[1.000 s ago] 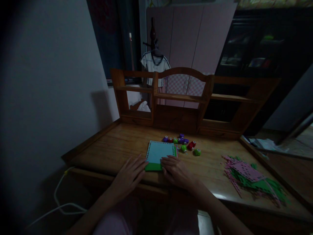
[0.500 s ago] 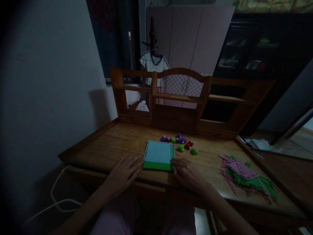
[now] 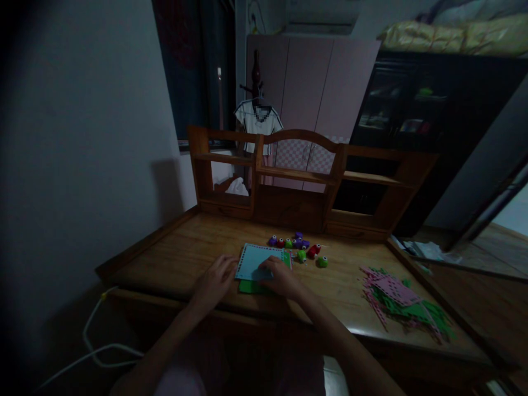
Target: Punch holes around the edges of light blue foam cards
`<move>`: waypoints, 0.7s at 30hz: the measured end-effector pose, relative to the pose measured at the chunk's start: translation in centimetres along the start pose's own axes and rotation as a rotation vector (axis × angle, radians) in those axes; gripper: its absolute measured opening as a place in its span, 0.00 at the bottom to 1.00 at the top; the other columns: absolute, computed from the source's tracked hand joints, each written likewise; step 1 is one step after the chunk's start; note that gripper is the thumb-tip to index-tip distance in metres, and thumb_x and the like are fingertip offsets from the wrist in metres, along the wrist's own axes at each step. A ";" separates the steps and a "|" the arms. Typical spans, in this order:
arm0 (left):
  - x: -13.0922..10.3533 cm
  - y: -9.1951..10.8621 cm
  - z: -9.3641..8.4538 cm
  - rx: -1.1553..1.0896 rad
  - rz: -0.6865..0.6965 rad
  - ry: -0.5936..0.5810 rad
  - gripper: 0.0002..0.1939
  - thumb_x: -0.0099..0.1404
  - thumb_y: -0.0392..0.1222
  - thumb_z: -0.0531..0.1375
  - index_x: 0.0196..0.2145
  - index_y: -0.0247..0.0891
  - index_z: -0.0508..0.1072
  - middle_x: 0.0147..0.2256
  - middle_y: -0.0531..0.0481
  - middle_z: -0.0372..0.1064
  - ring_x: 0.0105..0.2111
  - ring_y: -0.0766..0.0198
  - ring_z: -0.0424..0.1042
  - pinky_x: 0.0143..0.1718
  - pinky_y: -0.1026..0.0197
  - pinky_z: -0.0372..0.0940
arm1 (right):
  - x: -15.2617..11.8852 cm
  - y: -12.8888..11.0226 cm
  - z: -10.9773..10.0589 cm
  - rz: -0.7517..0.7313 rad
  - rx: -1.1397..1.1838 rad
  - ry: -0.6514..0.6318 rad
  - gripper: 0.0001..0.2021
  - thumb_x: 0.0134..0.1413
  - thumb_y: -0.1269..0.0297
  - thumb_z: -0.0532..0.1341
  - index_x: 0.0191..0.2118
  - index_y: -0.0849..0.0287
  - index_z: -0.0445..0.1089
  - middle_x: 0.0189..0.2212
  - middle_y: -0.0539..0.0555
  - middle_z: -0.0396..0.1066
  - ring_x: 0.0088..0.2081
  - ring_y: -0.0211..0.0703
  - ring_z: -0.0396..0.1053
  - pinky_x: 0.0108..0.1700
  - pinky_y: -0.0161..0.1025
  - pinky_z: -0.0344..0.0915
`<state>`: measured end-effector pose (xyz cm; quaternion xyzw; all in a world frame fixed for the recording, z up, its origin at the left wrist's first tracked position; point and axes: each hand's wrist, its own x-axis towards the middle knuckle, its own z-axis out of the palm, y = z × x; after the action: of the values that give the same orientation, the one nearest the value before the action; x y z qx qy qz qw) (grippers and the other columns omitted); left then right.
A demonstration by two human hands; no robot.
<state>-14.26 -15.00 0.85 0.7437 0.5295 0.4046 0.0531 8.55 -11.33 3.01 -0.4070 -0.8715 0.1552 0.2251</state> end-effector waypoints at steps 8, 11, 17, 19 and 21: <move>1.4 -1.6 1.2 -0.209 -0.022 -0.112 0.12 0.66 0.41 0.49 0.42 0.44 0.71 0.43 0.49 0.66 0.45 0.62 0.67 0.48 0.59 0.63 | 0.3 1.5 -1.0 0.103 0.040 -0.149 0.05 0.45 0.68 0.64 0.32 0.59 0.71 0.26 0.49 0.70 0.28 0.37 0.66 0.29 0.31 0.58; 2.0 -1.9 2.2 -0.313 0.026 -0.161 0.11 0.65 0.41 0.51 0.39 0.42 0.73 0.42 0.48 0.67 0.45 0.62 0.67 0.49 0.58 0.62 | -1.1 1.9 -2.2 0.087 0.021 -0.094 0.03 0.45 0.70 0.62 0.31 0.58 0.71 0.27 0.50 0.70 0.29 0.37 0.66 0.31 0.32 0.59; 3.2 -2.3 4.1 -0.350 0.046 -0.215 0.09 0.62 0.44 0.57 0.36 0.41 0.75 0.41 0.48 0.67 0.44 0.61 0.67 0.48 0.58 0.62 | -2.7 1.9 -3.0 0.033 0.033 -0.081 0.05 0.50 0.63 0.61 0.33 0.58 0.71 0.31 0.51 0.70 0.32 0.39 0.66 0.35 0.34 0.61; 3.3 -2.5 4.4 -0.316 0.041 -0.222 0.09 0.59 0.46 0.60 0.35 0.41 0.75 0.41 0.47 0.66 0.44 0.60 0.66 0.48 0.58 0.61 | -2.5 1.6 -2.8 0.006 0.009 -0.051 0.07 0.51 0.61 0.62 0.35 0.58 0.71 0.33 0.52 0.70 0.35 0.40 0.66 0.38 0.36 0.61; 3.4 -2.8 4.4 -0.292 0.049 -0.234 0.11 0.55 0.47 0.63 0.35 0.41 0.75 0.41 0.47 0.65 0.45 0.59 0.66 0.50 0.57 0.60 | -2.0 1.3 -2.2 -0.020 0.002 -0.022 0.08 0.50 0.59 0.62 0.36 0.57 0.71 0.34 0.53 0.70 0.38 0.42 0.66 0.41 0.38 0.61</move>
<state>-13.05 -9.39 -1.64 0.7828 0.4370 0.3889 0.2120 11.63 -11.93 3.77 -0.3963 -0.8778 0.1584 0.2175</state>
